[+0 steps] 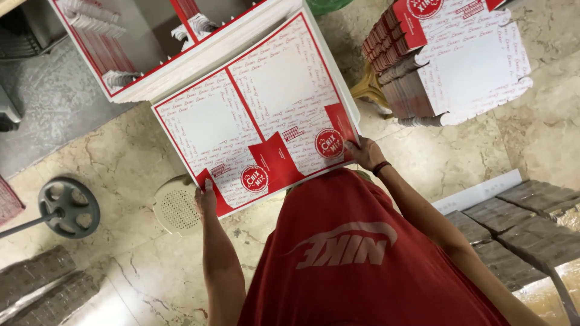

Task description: Folding flat cardboard templates into boxes and stacking them.

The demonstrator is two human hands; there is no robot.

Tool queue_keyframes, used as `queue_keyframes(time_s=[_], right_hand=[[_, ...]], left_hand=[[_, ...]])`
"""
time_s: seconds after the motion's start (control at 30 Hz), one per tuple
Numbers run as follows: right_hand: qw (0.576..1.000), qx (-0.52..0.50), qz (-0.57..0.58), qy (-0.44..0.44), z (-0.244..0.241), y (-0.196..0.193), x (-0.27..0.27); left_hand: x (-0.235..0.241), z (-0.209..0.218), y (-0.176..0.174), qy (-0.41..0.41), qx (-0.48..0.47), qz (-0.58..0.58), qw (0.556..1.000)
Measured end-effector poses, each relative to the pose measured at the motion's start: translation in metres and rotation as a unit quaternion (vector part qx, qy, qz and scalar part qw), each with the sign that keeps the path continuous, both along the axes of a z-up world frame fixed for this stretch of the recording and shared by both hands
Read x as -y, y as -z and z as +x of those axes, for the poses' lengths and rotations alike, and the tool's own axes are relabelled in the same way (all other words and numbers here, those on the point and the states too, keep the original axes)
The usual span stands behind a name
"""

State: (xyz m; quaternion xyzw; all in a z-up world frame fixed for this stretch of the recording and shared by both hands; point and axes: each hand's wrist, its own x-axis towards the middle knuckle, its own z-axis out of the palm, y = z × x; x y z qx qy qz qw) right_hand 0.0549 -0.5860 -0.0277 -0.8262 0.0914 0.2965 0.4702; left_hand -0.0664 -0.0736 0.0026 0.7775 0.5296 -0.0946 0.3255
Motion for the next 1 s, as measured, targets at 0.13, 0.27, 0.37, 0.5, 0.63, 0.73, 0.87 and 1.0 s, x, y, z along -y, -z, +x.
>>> queue_keyframes(time_s=[0.13, 0.27, 0.37, 0.5, 0.63, 0.73, 0.87, 1.0], right_hand=[[0.971, 0.061, -0.226, -0.055, 0.009, -0.032, -0.02], [0.993, 0.022, -0.113, 0.034, 0.004, 0.012, -0.023], [0.991, 0.028, -0.125, 0.028, 0.006, 0.025, -0.014], [0.981, 0.07, -0.178, -0.007, 0.007, 0.033, -0.004], [0.971, 0.085, -0.223, -0.012, 0.003, 0.022, -0.01], [0.977, 0.107, -0.184, 0.014, 0.003, 0.025, -0.01], [0.981, 0.139, -0.116, 0.067, 0.017, -0.029, -0.018], [0.972, 0.006, 0.084, 0.219, 0.021, -0.046, -0.017]], left_hand=[[-0.007, 0.002, 0.007, 0.002, -0.007, 0.011, 1.0], [-0.001, 0.004, -0.004, 0.016, -0.015, -0.005, 1.0], [0.003, 0.003, -0.009, 0.003, 0.003, -0.011, 1.0], [0.003, 0.005, -0.011, -0.007, 0.029, -0.028, 0.999], [-0.005, 0.001, -0.002, 0.023, 0.019, -0.024, 0.999], [-0.01, -0.001, 0.001, 0.035, 0.013, -0.022, 0.999], [-0.018, -0.002, -0.002, 0.034, 0.034, -0.034, 0.998], [-0.025, -0.006, 0.002, 0.062, -0.023, -0.043, 0.997]])
